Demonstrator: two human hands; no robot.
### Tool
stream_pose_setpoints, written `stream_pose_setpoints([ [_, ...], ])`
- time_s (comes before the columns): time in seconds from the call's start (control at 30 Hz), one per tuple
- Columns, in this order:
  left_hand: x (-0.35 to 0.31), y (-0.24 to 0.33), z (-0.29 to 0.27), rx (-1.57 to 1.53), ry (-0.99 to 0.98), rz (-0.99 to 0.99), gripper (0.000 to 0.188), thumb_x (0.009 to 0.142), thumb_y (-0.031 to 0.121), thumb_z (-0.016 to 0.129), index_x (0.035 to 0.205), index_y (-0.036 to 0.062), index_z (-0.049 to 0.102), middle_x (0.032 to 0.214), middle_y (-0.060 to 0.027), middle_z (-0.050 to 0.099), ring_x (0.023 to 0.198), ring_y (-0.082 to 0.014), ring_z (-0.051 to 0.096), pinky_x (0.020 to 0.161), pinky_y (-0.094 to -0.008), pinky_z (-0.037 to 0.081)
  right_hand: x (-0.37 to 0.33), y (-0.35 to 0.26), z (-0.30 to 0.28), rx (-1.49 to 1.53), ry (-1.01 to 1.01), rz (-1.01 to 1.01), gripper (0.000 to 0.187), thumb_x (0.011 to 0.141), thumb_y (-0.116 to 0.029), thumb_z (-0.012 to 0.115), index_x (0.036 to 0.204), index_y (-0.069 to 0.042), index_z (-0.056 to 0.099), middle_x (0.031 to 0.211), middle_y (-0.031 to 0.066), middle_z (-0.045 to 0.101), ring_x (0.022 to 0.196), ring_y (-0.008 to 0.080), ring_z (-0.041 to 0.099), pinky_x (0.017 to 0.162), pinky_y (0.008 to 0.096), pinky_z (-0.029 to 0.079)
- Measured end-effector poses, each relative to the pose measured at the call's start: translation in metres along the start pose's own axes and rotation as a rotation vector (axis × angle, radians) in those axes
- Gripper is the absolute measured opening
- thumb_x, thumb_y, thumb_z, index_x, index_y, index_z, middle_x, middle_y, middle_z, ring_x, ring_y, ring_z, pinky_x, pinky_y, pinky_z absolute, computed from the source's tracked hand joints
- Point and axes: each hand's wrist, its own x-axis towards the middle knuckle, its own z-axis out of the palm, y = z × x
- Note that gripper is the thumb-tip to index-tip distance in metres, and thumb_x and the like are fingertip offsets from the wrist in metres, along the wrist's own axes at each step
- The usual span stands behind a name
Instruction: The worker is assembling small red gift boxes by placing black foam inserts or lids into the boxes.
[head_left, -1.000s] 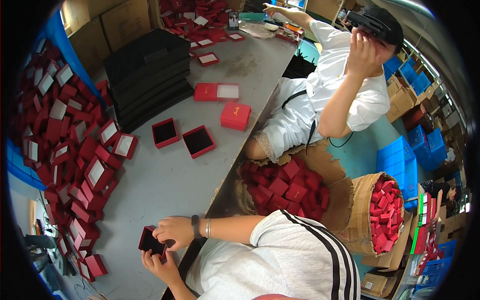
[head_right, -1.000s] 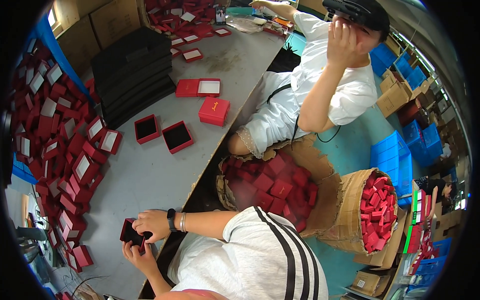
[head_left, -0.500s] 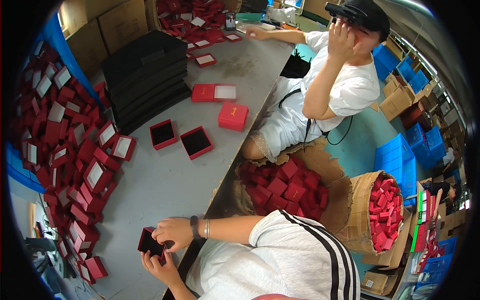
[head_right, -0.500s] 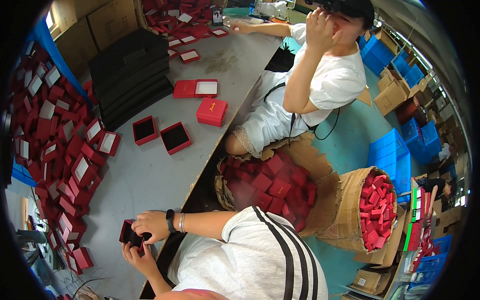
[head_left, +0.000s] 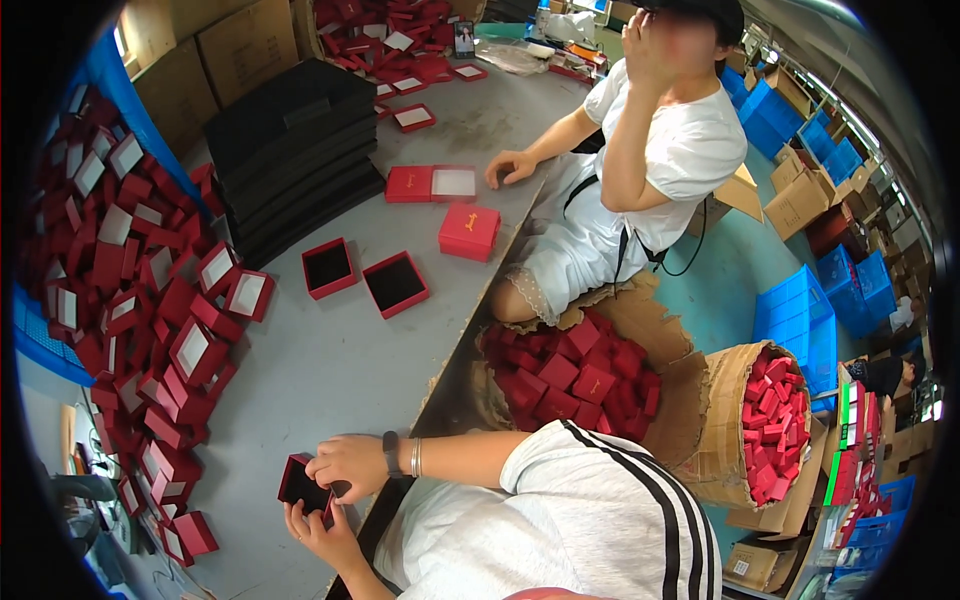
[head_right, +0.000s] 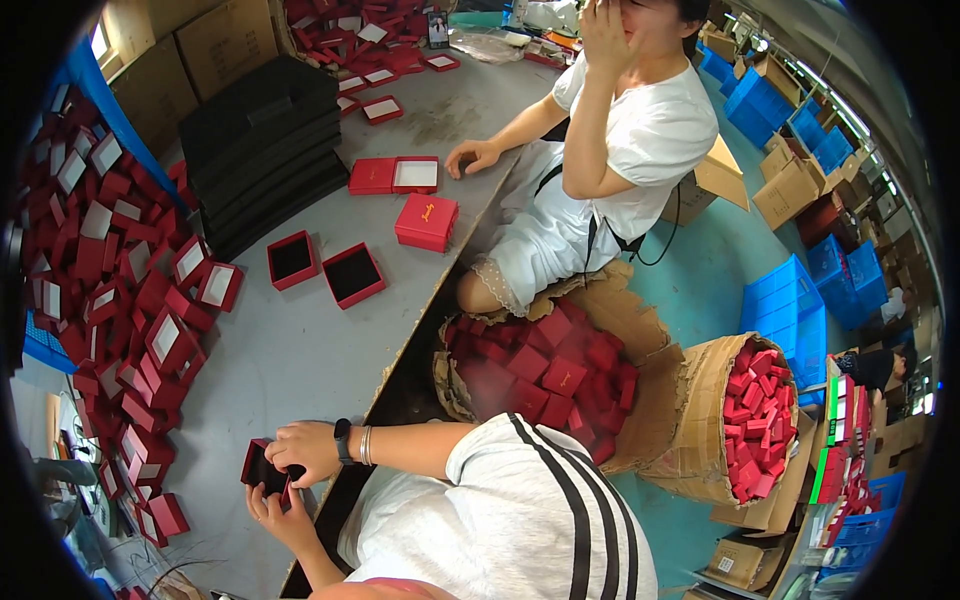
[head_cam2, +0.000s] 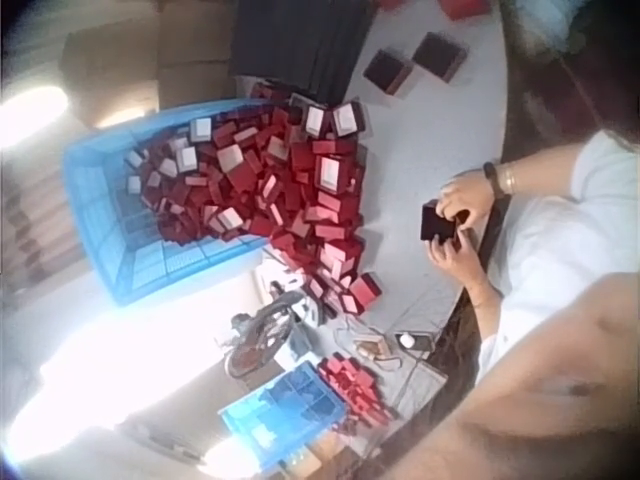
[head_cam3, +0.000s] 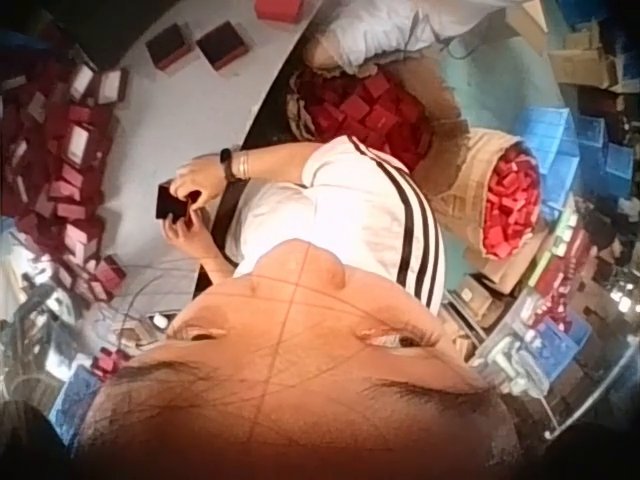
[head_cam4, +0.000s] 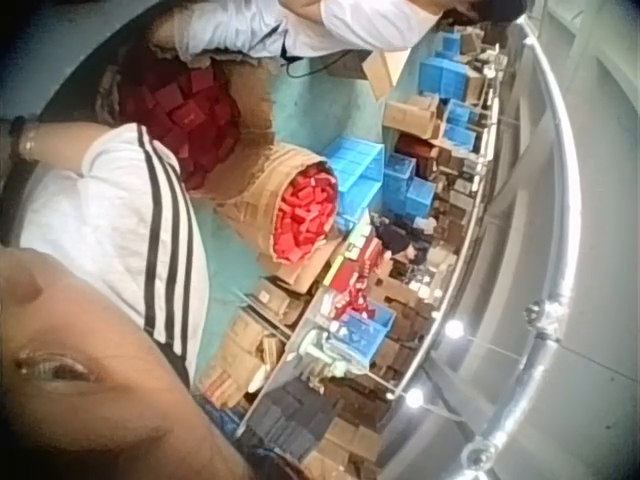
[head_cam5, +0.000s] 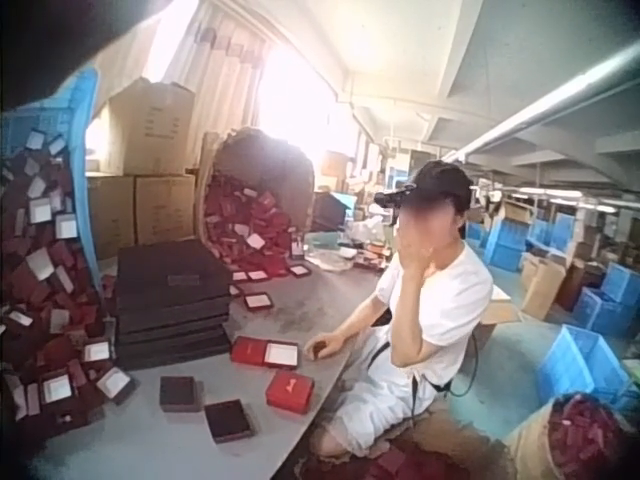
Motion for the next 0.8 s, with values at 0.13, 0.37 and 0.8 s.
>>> stream_pose_setpoints([
  [0.13, 0.0, 0.0, -0.002, 0.007, 0.007, 0.006, 0.026, 0.081, 0.013, 0.079, 0.078, -0.0043, 0.06, 0.124, -0.0181, 0.059, 0.134, -0.0406, 0.045, 0.101, -0.0515, 0.044, 0.0, 0.001, 0.002, -0.002, -0.012, 0.008, 0.026, 0.073, -0.027, 0.078, 0.084, -0.01, 0.061, 0.112, 0.0012, 0.061, 0.089, 0.0253, 0.054, 0.08, 0.0386, 0.047],
  [0.37, -0.001, -0.001, -0.003, 0.005, -0.036, 0.042, 0.02, 0.082, 0.011, 0.076, 0.085, -0.0023, 0.062, 0.123, -0.0167, 0.06, 0.134, -0.0406, 0.045, 0.104, -0.0527, 0.041, 0.0, 0.003, 0.0, 0.031, 0.048, 0.0, 0.028, 0.073, -0.029, 0.079, 0.085, -0.01, 0.063, 0.113, 0.0037, 0.06, 0.09, 0.0262, 0.055, 0.079, 0.0392, 0.047],
  [0.8, -0.002, 0.001, -0.004, 0.177, -0.05, 0.205, 0.019, 0.085, 0.01, 0.072, 0.103, 0.0047, 0.066, 0.107, -0.0098, 0.06, 0.111, -0.0306, 0.057, 0.113, -0.0569, 0.033, -0.001, 0.0, -0.008, 0.159, 0.07, 0.068, 0.037, 0.075, -0.03, 0.078, 0.1, -0.007, 0.062, 0.12, 0.0115, 0.055, 0.099, 0.0299, 0.058, 0.084, 0.0427, 0.049],
])
